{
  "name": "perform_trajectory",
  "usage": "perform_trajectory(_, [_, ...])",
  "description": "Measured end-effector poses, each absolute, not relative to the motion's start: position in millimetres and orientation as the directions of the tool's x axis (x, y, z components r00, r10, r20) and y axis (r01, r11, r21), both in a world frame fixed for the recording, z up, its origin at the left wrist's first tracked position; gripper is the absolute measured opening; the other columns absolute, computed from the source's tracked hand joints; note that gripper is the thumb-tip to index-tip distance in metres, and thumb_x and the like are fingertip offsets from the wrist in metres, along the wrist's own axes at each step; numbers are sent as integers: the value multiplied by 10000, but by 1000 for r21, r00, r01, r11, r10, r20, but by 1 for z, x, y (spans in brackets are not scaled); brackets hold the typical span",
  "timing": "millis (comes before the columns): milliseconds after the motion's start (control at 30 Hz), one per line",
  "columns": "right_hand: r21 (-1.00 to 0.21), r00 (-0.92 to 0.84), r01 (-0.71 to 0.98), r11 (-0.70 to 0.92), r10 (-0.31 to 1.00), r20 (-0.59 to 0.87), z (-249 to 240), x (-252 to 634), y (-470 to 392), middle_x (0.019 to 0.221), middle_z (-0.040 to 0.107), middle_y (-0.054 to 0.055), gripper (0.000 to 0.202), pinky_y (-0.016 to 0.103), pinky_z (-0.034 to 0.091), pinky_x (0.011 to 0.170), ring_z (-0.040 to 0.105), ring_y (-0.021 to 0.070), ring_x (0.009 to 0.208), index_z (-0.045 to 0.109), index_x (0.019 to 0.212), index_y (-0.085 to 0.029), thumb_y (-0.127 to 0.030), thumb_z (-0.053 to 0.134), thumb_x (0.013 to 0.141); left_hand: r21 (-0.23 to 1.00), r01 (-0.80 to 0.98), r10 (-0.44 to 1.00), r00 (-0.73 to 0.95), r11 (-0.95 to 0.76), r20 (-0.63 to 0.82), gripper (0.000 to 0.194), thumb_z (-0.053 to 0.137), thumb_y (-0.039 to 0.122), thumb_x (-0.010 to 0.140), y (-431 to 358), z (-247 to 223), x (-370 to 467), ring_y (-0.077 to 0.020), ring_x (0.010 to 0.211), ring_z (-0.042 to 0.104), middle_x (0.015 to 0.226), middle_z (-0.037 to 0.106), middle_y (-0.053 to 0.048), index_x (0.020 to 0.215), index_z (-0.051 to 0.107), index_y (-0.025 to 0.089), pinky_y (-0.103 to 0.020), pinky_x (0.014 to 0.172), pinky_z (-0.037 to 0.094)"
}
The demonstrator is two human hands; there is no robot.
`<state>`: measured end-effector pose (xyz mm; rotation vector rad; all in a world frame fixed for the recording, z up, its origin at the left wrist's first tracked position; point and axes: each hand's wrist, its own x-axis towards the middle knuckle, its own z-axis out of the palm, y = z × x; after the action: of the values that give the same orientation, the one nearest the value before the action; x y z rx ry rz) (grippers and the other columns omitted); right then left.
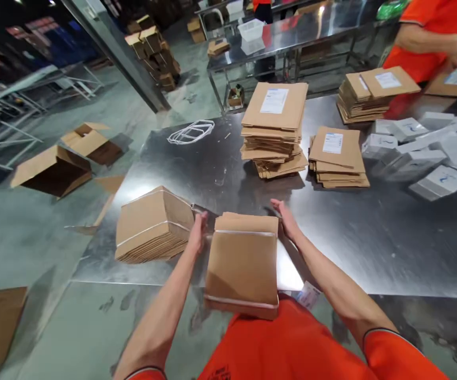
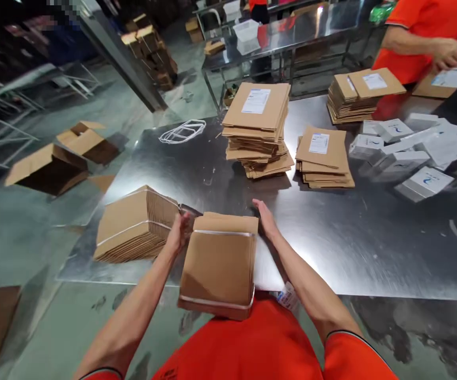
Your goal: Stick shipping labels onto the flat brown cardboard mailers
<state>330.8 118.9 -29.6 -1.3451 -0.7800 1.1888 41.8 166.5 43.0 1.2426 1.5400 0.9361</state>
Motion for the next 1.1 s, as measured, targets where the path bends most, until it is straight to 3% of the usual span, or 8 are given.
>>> perform_trajectory(100, [-934, 95, 325, 150, 977, 190, 24, 340, 114, 1112, 680, 103, 400, 392, 439, 967, 592, 233, 1065, 653, 1046, -190, -519, 469, 915, 843, 505, 983, 76, -184, 169, 346, 465, 410, 949, 136, 68, 36, -248, 1205, 546, 1243, 647, -79, 1154, 664, 216, -439, 1063, 419])
perform_trajectory(167, [-686, -227, 634, 358, 933, 278, 57, 330, 106, 992, 688, 102, 273, 374, 450, 901, 596, 225, 963, 664, 974, -172, -369, 479, 934, 572, 567, 800, 492, -593, 343, 256, 558, 331, 900, 105, 75, 51, -234, 1062, 598, 1101, 705, -70, 1087, 700, 227, -426, 1002, 460])
perform_trajectory(233, [-384, -485, 778, 498, 864, 138, 78, 307, 99, 968, 685, 125, 219, 366, 462, 830, 595, 242, 932, 667, 969, -146, -242, 475, 925, 410, 438, 570, 768, -800, 292, 227, 571, 249, 877, 79, 69, 75, -223, 961, 611, 1028, 718, -78, 1044, 719, 209, -400, 912, 502])
perform_trajectory(300, [-165, -569, 815, 556, 821, -43, 87, 280, 98, 1016, 678, 164, 231, 357, 476, 770, 602, 263, 940, 662, 1010, -112, -144, 459, 904, 358, 399, 503, 820, -844, 274, 239, 606, 198, 821, 64, 55, 95, -250, 988, 589, 1084, 705, -94, 1024, 733, 202, -407, 870, 513])
perform_trajectory(533, [101, -542, 807, 582, 797, -266, 91, 260, 136, 1001, 665, 210, 294, 335, 496, 676, 638, 297, 952, 634, 1055, -54, -61, 377, 913, 420, 426, 562, 775, -802, 288, 238, 567, 172, 877, 68, 32, 103, -196, 916, 579, 955, 694, -73, 1024, 749, 217, -360, 866, 489])
perform_trajectory(933, [24, -599, 792, 611, 784, -163, 84, 284, 147, 947, 662, 169, 184, 344, 427, 721, 639, 269, 885, 538, 1005, -124, -163, 369, 943, 425, 459, 614, 691, -781, 381, 172, 597, 264, 868, 70, 32, 115, -362, 1298, 462, 1223, 713, -19, 958, 741, 237, -626, 1151, 195])
perform_trajectory(1000, [-136, -541, 838, 528, 835, -96, 85, 291, 143, 916, 670, 140, 144, 346, 419, 746, 625, 247, 859, 524, 980, -138, -130, 408, 897, 452, 449, 623, 680, -770, 387, 154, 612, 252, 860, 71, 33, 114, -357, 1286, 480, 1197, 725, -35, 939, 743, 233, -626, 1151, 206])
perform_trajectory(1100, [-594, -403, 780, 196, 884, -238, 82, 309, 139, 754, 651, 24, 175, 287, 425, 658, 601, 174, 703, 476, 1010, -167, -135, 468, 838, 468, 445, 628, 682, -764, 376, 157, 616, 216, 850, 72, 35, 113, -340, 1279, 495, 1178, 729, -40, 938, 745, 236, -608, 1163, 208])
